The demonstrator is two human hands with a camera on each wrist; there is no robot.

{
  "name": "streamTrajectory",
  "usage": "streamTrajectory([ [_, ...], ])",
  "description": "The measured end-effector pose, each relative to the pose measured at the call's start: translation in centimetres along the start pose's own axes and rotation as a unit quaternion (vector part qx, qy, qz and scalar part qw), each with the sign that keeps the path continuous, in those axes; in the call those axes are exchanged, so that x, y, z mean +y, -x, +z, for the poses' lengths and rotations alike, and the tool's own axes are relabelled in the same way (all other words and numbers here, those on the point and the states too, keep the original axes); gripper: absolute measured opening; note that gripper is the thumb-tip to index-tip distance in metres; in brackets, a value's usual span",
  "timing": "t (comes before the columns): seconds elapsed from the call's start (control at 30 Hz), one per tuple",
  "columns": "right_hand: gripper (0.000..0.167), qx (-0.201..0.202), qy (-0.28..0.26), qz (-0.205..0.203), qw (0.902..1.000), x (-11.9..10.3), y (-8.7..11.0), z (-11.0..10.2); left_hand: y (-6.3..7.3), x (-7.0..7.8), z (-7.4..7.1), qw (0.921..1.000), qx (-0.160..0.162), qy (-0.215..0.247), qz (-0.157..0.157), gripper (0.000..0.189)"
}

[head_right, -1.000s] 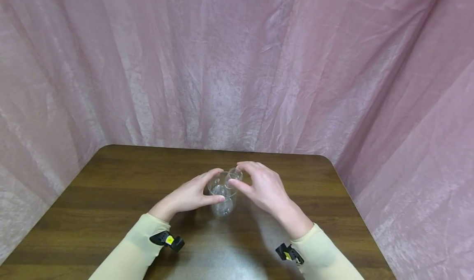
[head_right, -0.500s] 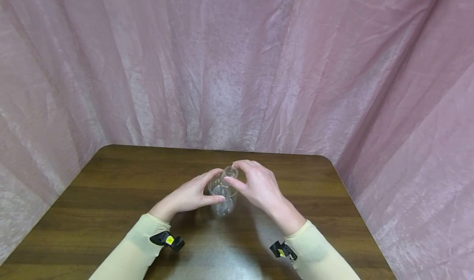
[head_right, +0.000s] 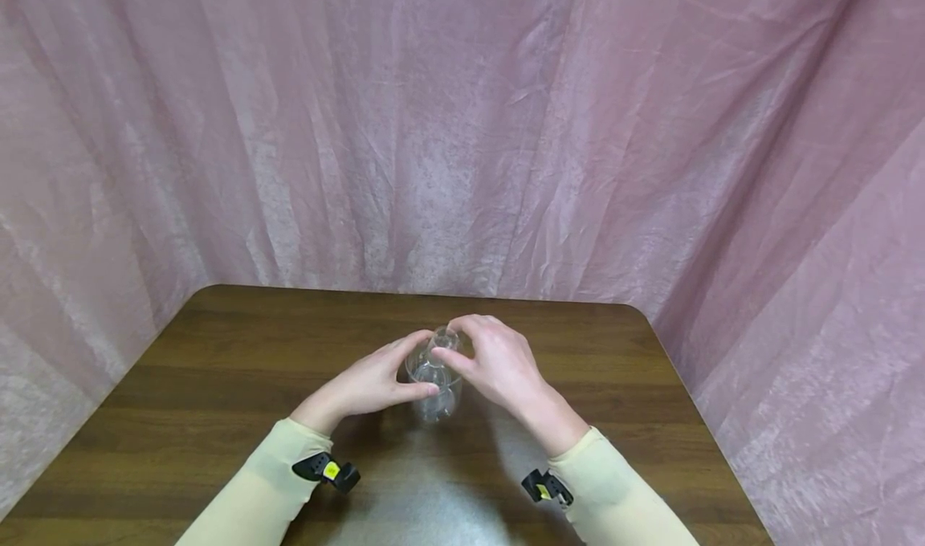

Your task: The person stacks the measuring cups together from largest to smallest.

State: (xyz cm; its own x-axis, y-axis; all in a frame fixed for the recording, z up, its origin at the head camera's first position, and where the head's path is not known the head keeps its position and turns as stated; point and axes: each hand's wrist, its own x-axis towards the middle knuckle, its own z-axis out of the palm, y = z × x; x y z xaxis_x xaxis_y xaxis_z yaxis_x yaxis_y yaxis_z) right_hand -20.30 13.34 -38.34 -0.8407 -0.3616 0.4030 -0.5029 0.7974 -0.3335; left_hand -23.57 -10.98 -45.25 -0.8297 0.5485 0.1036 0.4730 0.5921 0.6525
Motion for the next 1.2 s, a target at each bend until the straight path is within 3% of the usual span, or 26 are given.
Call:
streamTrajectory([
  [1.2, 0.036, -0.033, 0.018, 0.013, 0.9992, -0.1, -0.1, 1.8, 0.0, -0.1, 0.1, 1.0, 0.002, 0.006, 0.003, 0.09],
])
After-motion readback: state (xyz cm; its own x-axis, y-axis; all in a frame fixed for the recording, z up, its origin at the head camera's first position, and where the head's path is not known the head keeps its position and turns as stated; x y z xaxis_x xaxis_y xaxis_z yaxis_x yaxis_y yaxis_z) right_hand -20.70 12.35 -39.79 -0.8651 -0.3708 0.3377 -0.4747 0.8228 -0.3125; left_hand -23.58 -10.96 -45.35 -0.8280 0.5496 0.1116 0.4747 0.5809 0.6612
